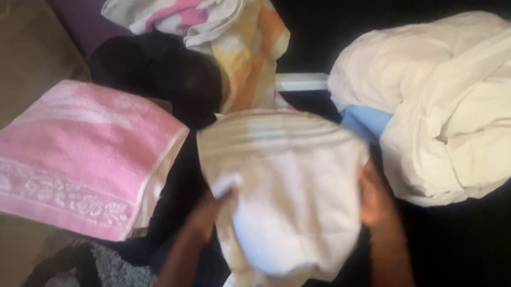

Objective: The person folds several towels one by one on a dark surface. They smooth and align each towel before folding it into a compact rectangle and stacking it with the others.

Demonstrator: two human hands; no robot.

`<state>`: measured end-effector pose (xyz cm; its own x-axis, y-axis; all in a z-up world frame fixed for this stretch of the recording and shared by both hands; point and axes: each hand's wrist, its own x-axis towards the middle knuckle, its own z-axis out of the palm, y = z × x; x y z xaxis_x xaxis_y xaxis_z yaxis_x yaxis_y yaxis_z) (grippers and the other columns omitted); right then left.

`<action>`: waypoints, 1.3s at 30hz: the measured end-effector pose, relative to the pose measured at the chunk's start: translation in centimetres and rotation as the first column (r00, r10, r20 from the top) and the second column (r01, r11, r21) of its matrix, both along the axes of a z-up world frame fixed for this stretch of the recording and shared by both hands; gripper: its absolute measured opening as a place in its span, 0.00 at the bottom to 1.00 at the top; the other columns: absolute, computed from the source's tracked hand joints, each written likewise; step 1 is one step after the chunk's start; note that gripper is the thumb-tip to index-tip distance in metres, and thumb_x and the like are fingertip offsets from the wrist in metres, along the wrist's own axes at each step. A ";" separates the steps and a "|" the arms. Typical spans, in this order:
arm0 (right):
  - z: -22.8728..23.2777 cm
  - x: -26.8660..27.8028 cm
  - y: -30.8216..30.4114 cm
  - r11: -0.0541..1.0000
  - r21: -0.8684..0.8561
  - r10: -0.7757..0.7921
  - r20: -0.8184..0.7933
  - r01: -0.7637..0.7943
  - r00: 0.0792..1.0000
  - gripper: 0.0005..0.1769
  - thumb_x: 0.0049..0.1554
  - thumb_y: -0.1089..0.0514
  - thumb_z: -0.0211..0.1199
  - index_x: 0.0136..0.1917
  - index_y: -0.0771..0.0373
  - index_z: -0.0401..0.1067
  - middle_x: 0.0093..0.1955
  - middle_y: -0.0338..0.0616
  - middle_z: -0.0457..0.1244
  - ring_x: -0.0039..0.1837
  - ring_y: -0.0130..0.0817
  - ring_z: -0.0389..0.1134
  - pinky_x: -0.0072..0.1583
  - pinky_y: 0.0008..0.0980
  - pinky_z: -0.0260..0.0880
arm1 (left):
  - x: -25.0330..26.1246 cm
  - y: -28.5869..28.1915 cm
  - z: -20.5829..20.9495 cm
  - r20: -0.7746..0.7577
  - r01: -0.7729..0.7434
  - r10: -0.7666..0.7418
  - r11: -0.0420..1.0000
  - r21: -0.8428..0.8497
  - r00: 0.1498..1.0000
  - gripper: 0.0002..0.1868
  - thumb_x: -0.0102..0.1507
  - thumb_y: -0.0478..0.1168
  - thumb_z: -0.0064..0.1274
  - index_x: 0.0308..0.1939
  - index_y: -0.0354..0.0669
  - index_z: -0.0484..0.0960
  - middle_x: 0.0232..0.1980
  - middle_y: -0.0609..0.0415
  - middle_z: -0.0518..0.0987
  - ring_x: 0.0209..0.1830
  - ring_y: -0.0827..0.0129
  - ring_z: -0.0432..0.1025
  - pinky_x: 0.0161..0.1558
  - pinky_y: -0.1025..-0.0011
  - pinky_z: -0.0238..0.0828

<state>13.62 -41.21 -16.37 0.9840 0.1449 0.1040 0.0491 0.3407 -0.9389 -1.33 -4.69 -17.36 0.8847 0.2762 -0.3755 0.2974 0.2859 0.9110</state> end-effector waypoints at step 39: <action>0.1 -1.5 -12.6 0.968 0.230 -0.116 0.061 0.099 0.991 0.10 0.60 0.54 0.67 0.50 0.59 0.71 0.46 0.37 0.66 0.52 0.29 0.69 0.58 0.31 0.70 | -8.1 4.2 10.4 0.391 -0.277 0.088 0.844 0.459 0.916 0.09 0.64 0.38 0.56 0.40 0.35 0.86 0.32 0.55 0.81 0.30 0.76 0.71 0.34 0.74 0.67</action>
